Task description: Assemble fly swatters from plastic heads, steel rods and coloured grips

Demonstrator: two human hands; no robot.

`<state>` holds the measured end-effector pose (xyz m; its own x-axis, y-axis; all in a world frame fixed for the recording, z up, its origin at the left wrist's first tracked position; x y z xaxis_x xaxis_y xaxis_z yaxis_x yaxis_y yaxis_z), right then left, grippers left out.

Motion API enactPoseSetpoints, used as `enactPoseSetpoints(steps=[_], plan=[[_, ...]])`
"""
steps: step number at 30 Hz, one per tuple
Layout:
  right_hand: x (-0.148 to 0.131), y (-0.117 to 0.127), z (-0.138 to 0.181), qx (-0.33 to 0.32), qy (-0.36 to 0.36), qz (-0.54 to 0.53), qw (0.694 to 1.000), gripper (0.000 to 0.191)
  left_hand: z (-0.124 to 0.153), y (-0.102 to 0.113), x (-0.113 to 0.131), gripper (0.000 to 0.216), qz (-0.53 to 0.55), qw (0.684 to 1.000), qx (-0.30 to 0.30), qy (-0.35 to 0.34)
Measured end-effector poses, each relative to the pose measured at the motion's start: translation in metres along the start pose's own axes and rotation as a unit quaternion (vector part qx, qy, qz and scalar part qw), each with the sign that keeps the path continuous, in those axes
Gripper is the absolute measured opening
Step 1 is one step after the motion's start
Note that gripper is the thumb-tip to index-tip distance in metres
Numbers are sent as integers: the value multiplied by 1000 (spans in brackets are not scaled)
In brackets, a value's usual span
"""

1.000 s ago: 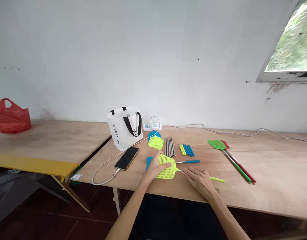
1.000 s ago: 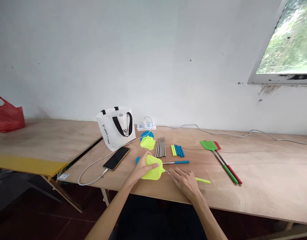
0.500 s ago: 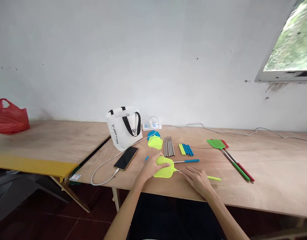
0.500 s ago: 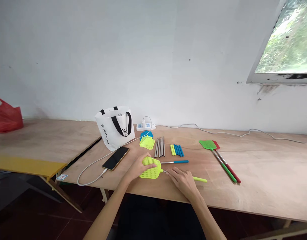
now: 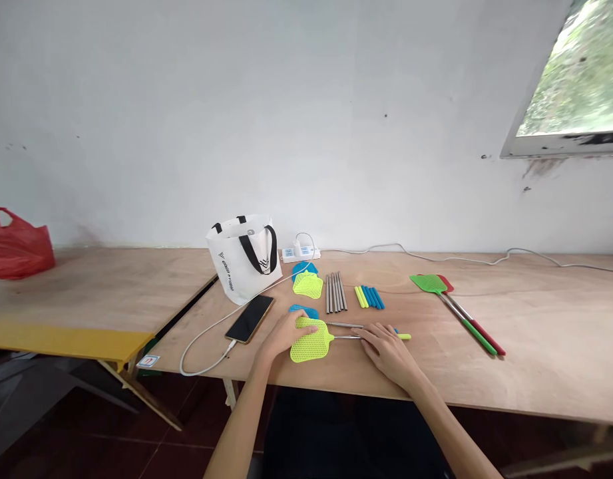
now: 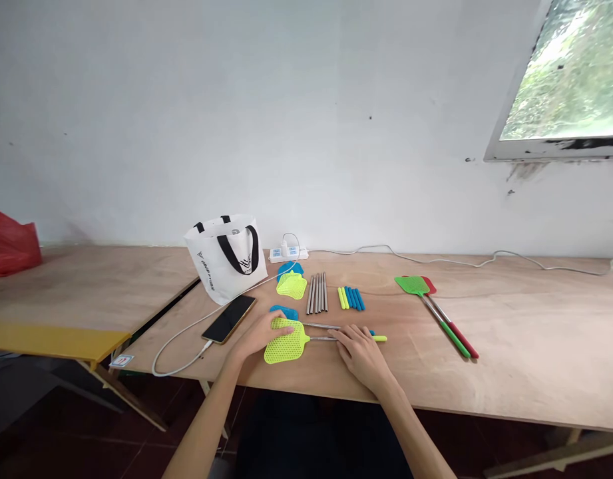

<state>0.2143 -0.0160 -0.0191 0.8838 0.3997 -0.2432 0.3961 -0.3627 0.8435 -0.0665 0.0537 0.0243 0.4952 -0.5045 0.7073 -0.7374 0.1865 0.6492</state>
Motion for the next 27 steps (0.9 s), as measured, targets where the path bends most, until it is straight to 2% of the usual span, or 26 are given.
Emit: enactPoseSetpoints(steps=[4,9,12,17,22,24,27], plan=[[2,-1,1,-7,-14,14,1000,38,-2,4,-8,37,-19,998,49,-19],[6,-2,2,4,-43,38,998,35,-4,6,-23,31,-125,991,48,-2],[11,-2,3,5,-70,42,997,31,-4,5,-32,30,-142,989,42,5],[23,4,5,-28,-109,-12,994,34,-3,6,-43,26,-114,993,15,-9],[37,18,4,-86,-117,-96,985,36,-3,9,-51,22,-113,993,38,-27],[46,22,3,-68,-148,-106,981,38,-4,10,-56,23,-114,992,41,-33],[67,23,5,-4,-232,-73,970,42,-4,11,-63,27,-121,991,40,-31]])
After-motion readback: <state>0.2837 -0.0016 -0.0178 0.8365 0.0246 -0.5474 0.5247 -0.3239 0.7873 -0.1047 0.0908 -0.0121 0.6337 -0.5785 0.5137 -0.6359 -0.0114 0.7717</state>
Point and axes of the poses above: each hand's wrist, its own z-axis away from the middle knuckle, its own y-axis out of the back of the hand, x = y × z, the point moved 2 cm from there along -z, towards the middle knuckle, and after that the axes turned 9 degrees about -y, right-handed, at the moved point
